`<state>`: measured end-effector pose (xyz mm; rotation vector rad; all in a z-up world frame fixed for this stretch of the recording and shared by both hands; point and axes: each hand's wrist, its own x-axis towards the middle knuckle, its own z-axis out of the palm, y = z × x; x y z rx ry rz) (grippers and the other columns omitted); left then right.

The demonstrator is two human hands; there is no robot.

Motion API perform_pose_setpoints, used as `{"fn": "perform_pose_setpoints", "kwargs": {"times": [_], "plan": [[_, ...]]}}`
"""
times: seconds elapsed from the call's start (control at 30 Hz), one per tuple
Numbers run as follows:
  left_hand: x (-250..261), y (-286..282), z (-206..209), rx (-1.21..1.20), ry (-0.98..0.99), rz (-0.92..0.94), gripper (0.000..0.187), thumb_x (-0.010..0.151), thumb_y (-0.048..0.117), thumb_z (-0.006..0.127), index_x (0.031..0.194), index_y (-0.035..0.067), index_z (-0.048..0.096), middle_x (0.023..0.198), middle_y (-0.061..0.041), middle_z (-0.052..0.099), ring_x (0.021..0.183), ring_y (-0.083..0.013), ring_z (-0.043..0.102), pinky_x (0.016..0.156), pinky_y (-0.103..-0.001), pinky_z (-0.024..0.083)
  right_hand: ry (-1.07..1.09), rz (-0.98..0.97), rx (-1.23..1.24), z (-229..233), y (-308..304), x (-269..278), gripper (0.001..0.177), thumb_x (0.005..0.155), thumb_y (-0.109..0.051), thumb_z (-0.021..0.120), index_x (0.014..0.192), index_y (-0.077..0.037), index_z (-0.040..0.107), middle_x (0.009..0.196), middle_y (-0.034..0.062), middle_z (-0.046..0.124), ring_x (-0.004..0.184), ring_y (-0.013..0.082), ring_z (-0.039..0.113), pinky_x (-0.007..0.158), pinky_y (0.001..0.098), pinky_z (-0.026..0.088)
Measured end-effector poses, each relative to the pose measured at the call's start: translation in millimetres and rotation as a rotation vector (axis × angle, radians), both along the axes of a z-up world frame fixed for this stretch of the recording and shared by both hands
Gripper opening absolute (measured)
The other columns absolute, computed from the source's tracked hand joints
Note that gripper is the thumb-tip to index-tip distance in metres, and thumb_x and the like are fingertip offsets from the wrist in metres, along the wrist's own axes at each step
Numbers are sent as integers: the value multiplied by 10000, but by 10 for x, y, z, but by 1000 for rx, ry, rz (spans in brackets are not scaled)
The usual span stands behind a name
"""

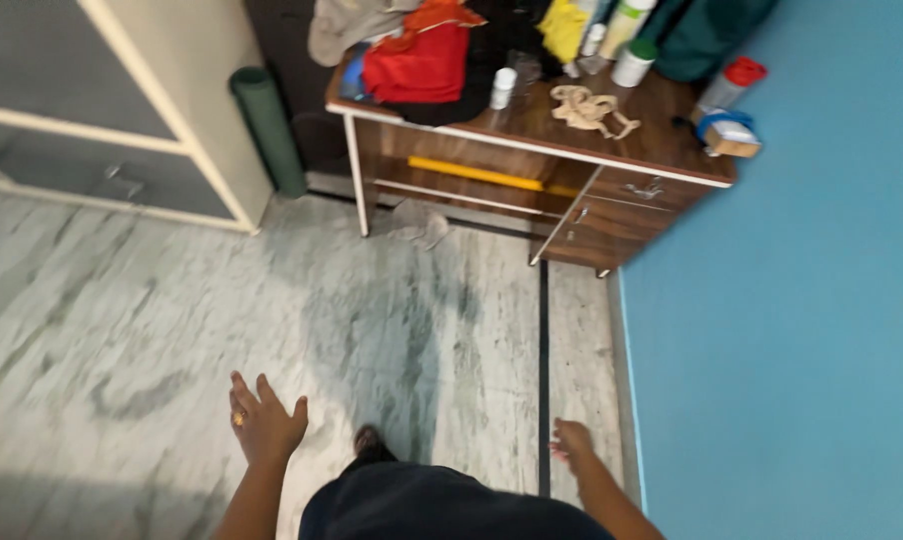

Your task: The person picks up a grey cloth from a desk, places it on a bed, and folds it. Then, the person returns to the desk, picks up an orange cloth, and folds it on the bed by hand.

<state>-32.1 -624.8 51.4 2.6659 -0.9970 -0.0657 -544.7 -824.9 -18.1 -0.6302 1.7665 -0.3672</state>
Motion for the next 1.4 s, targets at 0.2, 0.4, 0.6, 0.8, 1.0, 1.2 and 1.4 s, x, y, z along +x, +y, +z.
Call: {"fn": "perform_pose_setpoints", "kwargs": {"times": [0.2,0.4,0.6,0.8,1.0,1.2,1.4], "plan": [[181,-861,-337,143,-26,-37,963,772,501,743,1544,74,354,1714,-212,54,1555,-387,171,1207,-526,252,-184,124,-107,50,-744,699,305,954,-294,635,1202,-120,669,1080,61,727,887,227,718,727,376,571],[495,-1800,-563,246,8,-3,975,753,532,763,1539,100,380,1729,-178,83,1570,-368,200,1213,-542,293,-260,210,-306,252,-2449,1372,271,959,-250,629,1195,-119,659,1074,63,729,891,210,726,731,363,573],[1345,-3351,-383,34,101,109,975,762,517,767,1525,42,390,1701,-239,70,1543,-422,176,1149,-599,313,-256,361,-510,1179,-4155,2235,314,971,-335,607,1202,-131,664,1105,26,746,915,154,731,776,324,581],[1591,-4859,18,-152,280,53,967,798,480,723,1557,15,346,1707,-254,62,1487,-494,237,1134,-585,334,-314,577,-743,2074,-5408,3415,274,985,-261,634,1193,-86,669,974,17,725,850,97,682,681,289,538],[1565,-6211,466,-525,259,-129,820,845,351,778,1450,-61,408,1544,-371,302,1438,-520,316,1172,-529,307,-343,772,-990,2604,-6861,4681,199,1000,-191,673,1139,-54,710,892,19,715,765,109,637,696,268,540],[1763,-7580,1275,-594,309,-98,641,879,349,749,1374,0,539,1533,-272,412,1414,-423,409,1153,-496,348,-39,943,-1395,2844,-8288,5743,232,922,-192,763,1115,-65,732,1115,114,742,996,240,740,875,351,596],[1888,-8242,1678,-557,381,-20,528,886,332,738,1317,57,605,1543,-208,447,1398,-382,464,1127,-485,357,719,1322,-1520,2742,-9509,6486,955,697,-47,776,1558,-176,385,1630,135,312,1501,363,343,1178,438,352]]}}
